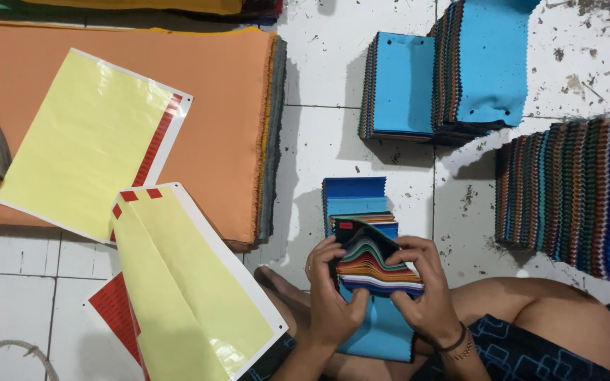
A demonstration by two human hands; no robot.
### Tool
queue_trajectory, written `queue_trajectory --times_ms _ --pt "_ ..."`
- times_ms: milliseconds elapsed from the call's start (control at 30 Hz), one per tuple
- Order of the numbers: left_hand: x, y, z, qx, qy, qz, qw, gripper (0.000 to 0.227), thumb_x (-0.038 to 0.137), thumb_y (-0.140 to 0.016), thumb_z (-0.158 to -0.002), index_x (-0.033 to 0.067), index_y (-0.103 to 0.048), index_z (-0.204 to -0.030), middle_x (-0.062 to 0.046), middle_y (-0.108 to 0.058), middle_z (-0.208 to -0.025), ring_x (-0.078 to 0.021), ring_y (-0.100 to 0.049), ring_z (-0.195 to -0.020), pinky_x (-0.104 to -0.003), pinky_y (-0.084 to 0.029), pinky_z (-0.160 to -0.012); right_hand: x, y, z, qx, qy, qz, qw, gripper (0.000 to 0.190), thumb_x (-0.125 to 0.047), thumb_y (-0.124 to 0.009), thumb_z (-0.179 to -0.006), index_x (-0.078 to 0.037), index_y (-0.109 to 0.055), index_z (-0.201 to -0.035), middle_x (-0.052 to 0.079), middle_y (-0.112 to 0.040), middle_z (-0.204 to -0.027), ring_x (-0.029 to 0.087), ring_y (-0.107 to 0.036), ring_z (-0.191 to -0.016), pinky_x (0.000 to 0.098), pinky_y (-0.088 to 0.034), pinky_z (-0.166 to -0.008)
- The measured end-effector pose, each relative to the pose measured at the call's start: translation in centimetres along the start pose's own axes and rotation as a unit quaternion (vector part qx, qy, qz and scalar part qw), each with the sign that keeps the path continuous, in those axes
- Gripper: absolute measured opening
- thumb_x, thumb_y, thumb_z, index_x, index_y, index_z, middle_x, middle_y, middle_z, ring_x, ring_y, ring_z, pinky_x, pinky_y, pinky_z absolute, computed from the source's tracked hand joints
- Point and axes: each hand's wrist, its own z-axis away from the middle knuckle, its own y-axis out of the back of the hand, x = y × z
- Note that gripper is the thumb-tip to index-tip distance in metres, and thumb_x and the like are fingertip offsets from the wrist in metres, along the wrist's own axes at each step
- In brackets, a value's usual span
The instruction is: Assembling fabric swatches into a sample book by applying adhesive strips and stacking them in order.
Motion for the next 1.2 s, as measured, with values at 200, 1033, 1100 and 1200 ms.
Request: queue_trajectory --times_ms 200,1033,1100,1200 --pt "0.6 0.2 -1.0 -0.028 0.045 0.092 0.994 0.066 0.011 -0.055 -0.093 0.0033 -0.028 -0.153 -0.021 -0.038 -0.153 -0.0370 -0.042 -0.144 -0.047 -0.043 -0.117 0.4 -0.2 -1.4 -0.009 -0.027 -0.016 0.999 0.046 -0.002 -0.052 -0.076 -0.010 -0.063 -0.120 0.016 -0.057 -0.137 0.034 -0.052 -0.137 0.0501 -0.047 -0.110" --pt "0.2 2.8 2.2 -0.130 0.007 -0.005 0.992 0.090 0.013 -0.058 -0.076 0.0124 -0.022 -0.158 -0.020 -0.034 -0.158 -0.0395 -0.033 -0.146 -0.055 -0.028 -0.121 -4.7 1.5 -4.5 -0.323 0.129 0.332 0.877 0.084 -0.052 -0.079 -0.077 -0.007 -0.048 -0.142 0.016 -0.049 -0.142 0.037 -0.045 -0.133 0.0599 -0.026 -0.112" --pt "-3.0 2.1 3.2 -0.079 -0.101 -0.094 0.987 0.085 0.016 -0.063 -0.079 0.0003 -0.028 -0.155 -0.021 -0.037 -0.159 -0.0385 -0.035 -0.148 -0.049 -0.025 -0.124 -3.1 0.6 -2.7 -0.256 0.190 0.334 0.887 0.085 -0.034 -0.080 -0.065 -0.008 -0.044 -0.137 0.019 -0.056 -0.133 0.040 -0.054 -0.123 0.0625 -0.030 -0.104" --pt "-6.0 2.6 3.5 -0.092 -0.056 -0.090 0.990 0.090 0.014 -0.067 -0.081 0.0005 -0.021 -0.157 -0.021 -0.028 -0.165 -0.0331 -0.029 -0.152 -0.042 -0.018 -0.126 -5.0 0.6 -2.6 -0.275 0.161 0.343 0.884 0.098 -0.015 -0.074 -0.064 -0.016 -0.033 -0.153 0.014 -0.063 -0.128 0.041 -0.057 -0.111 0.0644 -0.033 -0.097"
